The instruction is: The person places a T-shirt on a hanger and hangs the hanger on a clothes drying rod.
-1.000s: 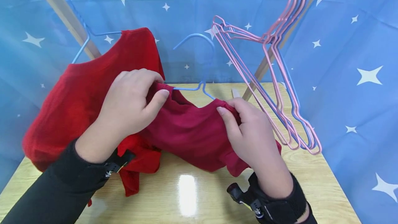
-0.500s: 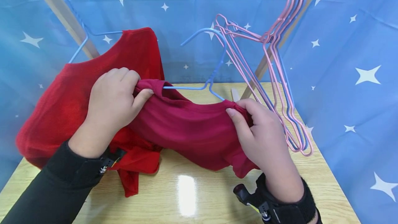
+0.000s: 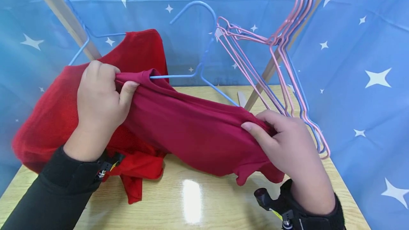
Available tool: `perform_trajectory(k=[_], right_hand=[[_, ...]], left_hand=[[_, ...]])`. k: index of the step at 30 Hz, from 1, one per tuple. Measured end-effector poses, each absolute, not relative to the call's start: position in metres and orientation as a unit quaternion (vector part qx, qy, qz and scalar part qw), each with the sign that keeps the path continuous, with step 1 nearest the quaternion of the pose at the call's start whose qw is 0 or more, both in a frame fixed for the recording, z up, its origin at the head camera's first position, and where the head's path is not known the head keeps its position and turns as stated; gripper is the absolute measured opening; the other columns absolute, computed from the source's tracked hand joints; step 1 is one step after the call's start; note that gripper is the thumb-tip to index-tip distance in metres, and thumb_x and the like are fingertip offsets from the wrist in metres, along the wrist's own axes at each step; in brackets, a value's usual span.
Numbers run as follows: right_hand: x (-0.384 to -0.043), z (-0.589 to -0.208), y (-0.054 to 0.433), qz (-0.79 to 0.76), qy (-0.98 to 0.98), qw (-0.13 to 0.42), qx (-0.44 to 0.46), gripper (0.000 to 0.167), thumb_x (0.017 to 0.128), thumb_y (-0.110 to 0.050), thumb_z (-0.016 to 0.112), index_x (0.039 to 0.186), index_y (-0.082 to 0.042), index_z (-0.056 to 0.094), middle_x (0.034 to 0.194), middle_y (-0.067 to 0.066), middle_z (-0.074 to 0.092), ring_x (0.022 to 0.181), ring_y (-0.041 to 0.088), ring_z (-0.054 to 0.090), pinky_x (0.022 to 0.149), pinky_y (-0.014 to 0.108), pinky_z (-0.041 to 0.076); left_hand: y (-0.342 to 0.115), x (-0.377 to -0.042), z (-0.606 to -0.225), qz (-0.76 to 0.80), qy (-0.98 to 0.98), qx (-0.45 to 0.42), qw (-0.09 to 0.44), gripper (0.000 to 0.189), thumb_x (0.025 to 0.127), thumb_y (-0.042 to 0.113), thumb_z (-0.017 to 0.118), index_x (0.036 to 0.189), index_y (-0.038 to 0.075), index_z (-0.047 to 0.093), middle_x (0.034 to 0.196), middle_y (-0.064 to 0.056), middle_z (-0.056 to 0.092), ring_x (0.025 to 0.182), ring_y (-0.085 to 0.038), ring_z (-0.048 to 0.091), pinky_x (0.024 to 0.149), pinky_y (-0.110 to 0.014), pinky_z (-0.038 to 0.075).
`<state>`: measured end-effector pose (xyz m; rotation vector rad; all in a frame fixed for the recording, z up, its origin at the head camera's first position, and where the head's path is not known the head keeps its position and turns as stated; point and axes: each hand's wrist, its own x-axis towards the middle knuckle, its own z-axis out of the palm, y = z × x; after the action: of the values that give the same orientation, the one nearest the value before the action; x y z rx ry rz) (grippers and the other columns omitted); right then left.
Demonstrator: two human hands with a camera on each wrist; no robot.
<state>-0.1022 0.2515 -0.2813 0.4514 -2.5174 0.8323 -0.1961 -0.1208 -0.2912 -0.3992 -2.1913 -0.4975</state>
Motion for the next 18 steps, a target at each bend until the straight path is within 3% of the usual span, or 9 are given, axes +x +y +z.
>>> perform_trajectory(k=[4, 8, 12, 18], right_hand=[[-0.1012, -0.2821, 0.2526, 0.315, -0.904, 0.226, 0.179, 0.020, 0.080, -0.001, 0.085, 0.088, -0.016, 0.076, 0.065, -0.013, 0.062, 0.054, 0.004, 0.057, 0.055, 0.018, 0.041], [-0.1000, -0.2837, 0.2515, 0.331, -0.895, 0.217, 0.207, 0.022, 0.085, 0.006, 0.078, 0.089, -0.015, 0.074, 0.068, -0.012, 0.061, 0.055, 0.004, 0.058, 0.056, 0.018, 0.043], [-0.0968, -0.2850, 0.2512, 0.370, -0.889, 0.130, 0.236, 0.024, 0.094, 0.005, 0.068, 0.090, -0.019, 0.068, 0.069, -0.013, 0.062, 0.060, 0.007, 0.063, 0.059, 0.021, 0.046], [-0.0953, -0.2875, 0.2533, 0.447, -0.854, -0.006, 0.265, 0.025, 0.104, 0.003, 0.053, 0.095, -0.019, 0.062, 0.074, -0.008, 0.066, 0.067, 0.015, 0.070, 0.063, 0.028, 0.050]], left_hand=[[-0.1210, -0.1938, -0.2886, -0.211, -0.896, -0.082, 0.382, 0.083, 0.094, 0.080, 0.039, 0.100, -0.002, 0.050, 0.094, -0.022, 0.048, 0.082, -0.036, 0.052, 0.056, -0.051, 0.047], [-0.1189, -0.1923, -0.2849, -0.203, -0.924, -0.024, 0.323, 0.078, 0.090, 0.076, 0.055, 0.104, 0.000, 0.050, 0.099, -0.021, 0.048, 0.087, -0.036, 0.054, 0.059, -0.055, 0.050], [-0.1184, -0.1939, -0.2842, -0.194, -0.935, -0.019, 0.296, 0.072, 0.090, 0.069, 0.063, 0.104, 0.000, 0.051, 0.100, -0.020, 0.049, 0.090, -0.036, 0.054, 0.062, -0.057, 0.051], [-0.1211, -0.1994, -0.2888, -0.187, -0.941, -0.042, 0.280, 0.068, 0.093, 0.065, 0.060, 0.105, -0.001, 0.052, 0.100, -0.020, 0.050, 0.092, -0.036, 0.054, 0.068, -0.056, 0.051]])
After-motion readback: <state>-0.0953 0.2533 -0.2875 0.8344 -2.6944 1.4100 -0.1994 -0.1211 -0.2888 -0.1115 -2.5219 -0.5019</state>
